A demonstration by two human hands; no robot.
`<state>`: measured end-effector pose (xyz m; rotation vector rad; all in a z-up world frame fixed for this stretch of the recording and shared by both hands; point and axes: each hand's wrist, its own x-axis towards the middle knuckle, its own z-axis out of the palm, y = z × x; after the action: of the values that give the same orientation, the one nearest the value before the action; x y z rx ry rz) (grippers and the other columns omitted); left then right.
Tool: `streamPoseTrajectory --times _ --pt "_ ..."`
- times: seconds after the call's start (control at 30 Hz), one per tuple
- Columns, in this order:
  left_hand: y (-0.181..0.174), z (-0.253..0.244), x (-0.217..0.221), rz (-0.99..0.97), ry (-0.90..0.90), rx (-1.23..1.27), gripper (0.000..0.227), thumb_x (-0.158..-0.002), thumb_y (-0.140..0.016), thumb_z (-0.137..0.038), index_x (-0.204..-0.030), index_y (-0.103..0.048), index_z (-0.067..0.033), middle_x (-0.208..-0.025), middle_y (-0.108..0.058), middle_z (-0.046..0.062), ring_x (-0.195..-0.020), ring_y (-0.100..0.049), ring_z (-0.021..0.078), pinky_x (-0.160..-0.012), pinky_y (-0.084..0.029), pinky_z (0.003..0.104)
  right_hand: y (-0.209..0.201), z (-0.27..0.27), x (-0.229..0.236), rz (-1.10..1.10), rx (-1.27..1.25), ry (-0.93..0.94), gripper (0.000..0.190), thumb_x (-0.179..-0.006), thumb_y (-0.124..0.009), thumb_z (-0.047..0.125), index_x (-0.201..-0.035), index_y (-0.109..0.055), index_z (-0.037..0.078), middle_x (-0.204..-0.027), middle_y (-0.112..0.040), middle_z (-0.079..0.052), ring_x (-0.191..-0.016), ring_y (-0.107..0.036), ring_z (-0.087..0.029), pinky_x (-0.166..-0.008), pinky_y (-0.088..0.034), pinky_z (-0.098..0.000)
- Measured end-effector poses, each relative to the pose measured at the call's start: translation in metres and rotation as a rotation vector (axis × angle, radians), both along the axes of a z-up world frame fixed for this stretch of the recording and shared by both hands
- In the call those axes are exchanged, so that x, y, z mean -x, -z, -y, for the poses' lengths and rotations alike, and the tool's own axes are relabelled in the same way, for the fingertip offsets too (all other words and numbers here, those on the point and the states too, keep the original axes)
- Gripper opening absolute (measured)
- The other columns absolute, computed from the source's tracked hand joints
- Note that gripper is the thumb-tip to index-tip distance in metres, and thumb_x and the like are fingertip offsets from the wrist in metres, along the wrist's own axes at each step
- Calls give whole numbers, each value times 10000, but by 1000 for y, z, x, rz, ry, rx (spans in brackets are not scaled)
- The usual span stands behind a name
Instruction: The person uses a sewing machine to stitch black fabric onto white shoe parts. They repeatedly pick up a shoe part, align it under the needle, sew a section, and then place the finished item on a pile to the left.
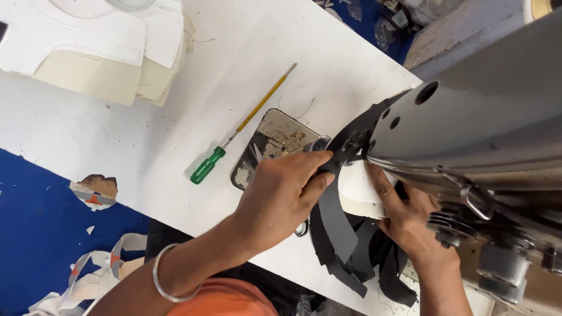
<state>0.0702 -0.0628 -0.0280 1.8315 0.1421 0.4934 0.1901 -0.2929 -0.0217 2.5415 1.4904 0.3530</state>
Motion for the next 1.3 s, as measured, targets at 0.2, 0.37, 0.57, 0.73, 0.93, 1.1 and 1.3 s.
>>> streamPoseTrajectory --times 0.2,0.37,0.57,0.73,0.93,1.1,1.3 --pt "7 -12 -9 -10 85 -112 192 -974 -709 -92 -1073 -650 61 -840 -716 133 -609 -678 176 -539 -524 328 5 6 17 -7 -43 23 1013 -597 -794 57 -1536 -496 291 -1336 -589 -232 -1080 -631 -394 -926 -541 -497" --pt "-11 -25 12 188 271 -627 247 -885 -697 -40 -1090 -651 90 -959 -653 139 -725 -675 186 -552 -560 237 -5 6 24 67 -6 39 1026 -551 -818 141 -1499 -512 388 -1222 -602 -204 -989 -639 -343 -807 -553 -497" --pt "13 -14 7 273 232 -713 210 -915 -726 25 -1118 -697 67 -1060 -621 116 -881 -650 168 -665 -577 220 -17 5 25 154 31 -18 938 -659 -793 162 -1515 -509 421 -1195 -629 -174 -949 -646 -295 -802 -568 -450" --pt "11 -7 16 413 179 -760 117 -911 -744 32 -1010 -705 79 -1045 -614 110 -887 -636 179 -747 -583 275 -13 11 26 52 116 54 936 -660 -813 319 -1522 -459 414 -1247 -603 -202 -826 -650 -270 -700 -554 -435" --pt "10 -9 18 494 137 -901 81 -880 -745 19 -938 -704 59 -1058 -621 115 -922 -650 191 -837 -594 300 -18 2 36 -90 107 157 993 -614 -855 353 -1514 -439 403 -1249 -529 -229 -737 -664 -326 -620 -557 -477" --pt "12 -9 17 489 148 -902 68 -890 -743 15 -932 -704 51 -1062 -627 117 -936 -660 196 -861 -599 301 -19 -4 48 -105 98 210 1112 -510 -822 320 -1564 -472 371 -1203 -507 -165 -837 -676 -324 -513 -530 -426" --pt "8 -14 17 498 147 -923 112 -855 -735 10 -949 -703 62 -1066 -637 135 -939 -670 205 -859 -602 301 -18 -21 62 -113 -113 202 827 -713 -822 301 -1492 -548 257 -1041 -512 -181 -810 -618 -350 -518 -497 -457"
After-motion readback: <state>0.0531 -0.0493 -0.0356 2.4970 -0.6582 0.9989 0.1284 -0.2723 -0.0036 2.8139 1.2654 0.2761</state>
